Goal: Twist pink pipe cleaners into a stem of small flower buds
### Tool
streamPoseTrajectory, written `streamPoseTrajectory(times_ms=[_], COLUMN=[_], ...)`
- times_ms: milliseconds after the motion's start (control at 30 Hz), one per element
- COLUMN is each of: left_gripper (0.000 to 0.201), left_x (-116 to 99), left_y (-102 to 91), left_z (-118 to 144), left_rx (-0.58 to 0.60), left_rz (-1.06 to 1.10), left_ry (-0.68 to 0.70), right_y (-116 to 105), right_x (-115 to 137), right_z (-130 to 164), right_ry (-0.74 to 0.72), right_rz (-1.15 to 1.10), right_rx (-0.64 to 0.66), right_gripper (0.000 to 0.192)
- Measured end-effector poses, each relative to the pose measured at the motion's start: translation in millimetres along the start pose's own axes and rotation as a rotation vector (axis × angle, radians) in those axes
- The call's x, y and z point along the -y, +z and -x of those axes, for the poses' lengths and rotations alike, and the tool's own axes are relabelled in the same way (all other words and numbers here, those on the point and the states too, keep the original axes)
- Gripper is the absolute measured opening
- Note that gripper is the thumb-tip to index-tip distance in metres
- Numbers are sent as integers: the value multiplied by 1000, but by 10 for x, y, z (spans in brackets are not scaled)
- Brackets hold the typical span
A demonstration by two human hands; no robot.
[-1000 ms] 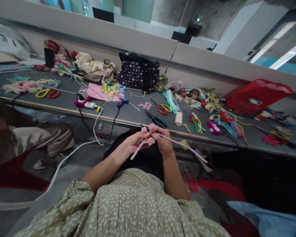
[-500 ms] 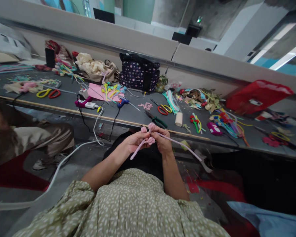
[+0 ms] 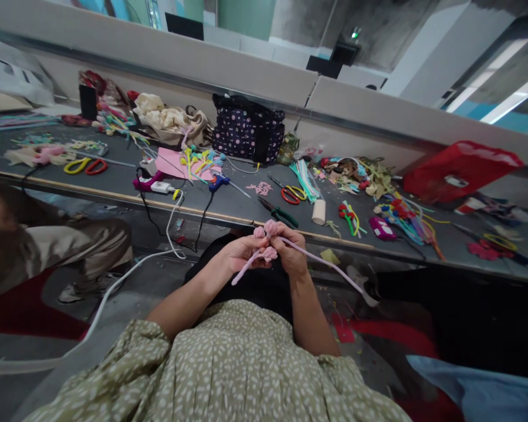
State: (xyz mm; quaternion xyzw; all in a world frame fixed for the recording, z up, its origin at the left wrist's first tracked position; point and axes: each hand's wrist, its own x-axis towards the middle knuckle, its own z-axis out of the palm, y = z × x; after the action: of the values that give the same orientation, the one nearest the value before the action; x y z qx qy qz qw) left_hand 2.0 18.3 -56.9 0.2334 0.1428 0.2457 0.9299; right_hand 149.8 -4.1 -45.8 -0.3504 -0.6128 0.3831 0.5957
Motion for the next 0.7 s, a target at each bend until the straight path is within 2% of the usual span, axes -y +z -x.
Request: streamPoseTrajectory(times_ms=[133,233,333,467,533,667,700], left_gripper=[17,18,20,28,31,33,32], left_x=[19,25,6,-19,-16,0,0], left_y=[16,15,6,-24,-34,30,68], left_z=[-13,-37,-47,-48,-52,1,32], left_rx=[-24,-104,-188,-290,-378,-640,-706], left_rz=[7,4,-44,-160,-246,-518,-611], left_ry=[13,83,163,288,429,976,1063], right_y=[-12,-18,-12,-8,-12,-10,-6], right_x=[10,-45,-125,-190,-196,-187,-184], right_z=[-27,-51,-63,-69,-69,-59,-55], right_ry=[18,124,239,283,303,288,276], right_rz=[-27,-122,-217,-234,-208,-139,-123], right_rx=[7,-19,-85,-204,-255,-283,-286], right_gripper=[14,13,14,17,20,25,26])
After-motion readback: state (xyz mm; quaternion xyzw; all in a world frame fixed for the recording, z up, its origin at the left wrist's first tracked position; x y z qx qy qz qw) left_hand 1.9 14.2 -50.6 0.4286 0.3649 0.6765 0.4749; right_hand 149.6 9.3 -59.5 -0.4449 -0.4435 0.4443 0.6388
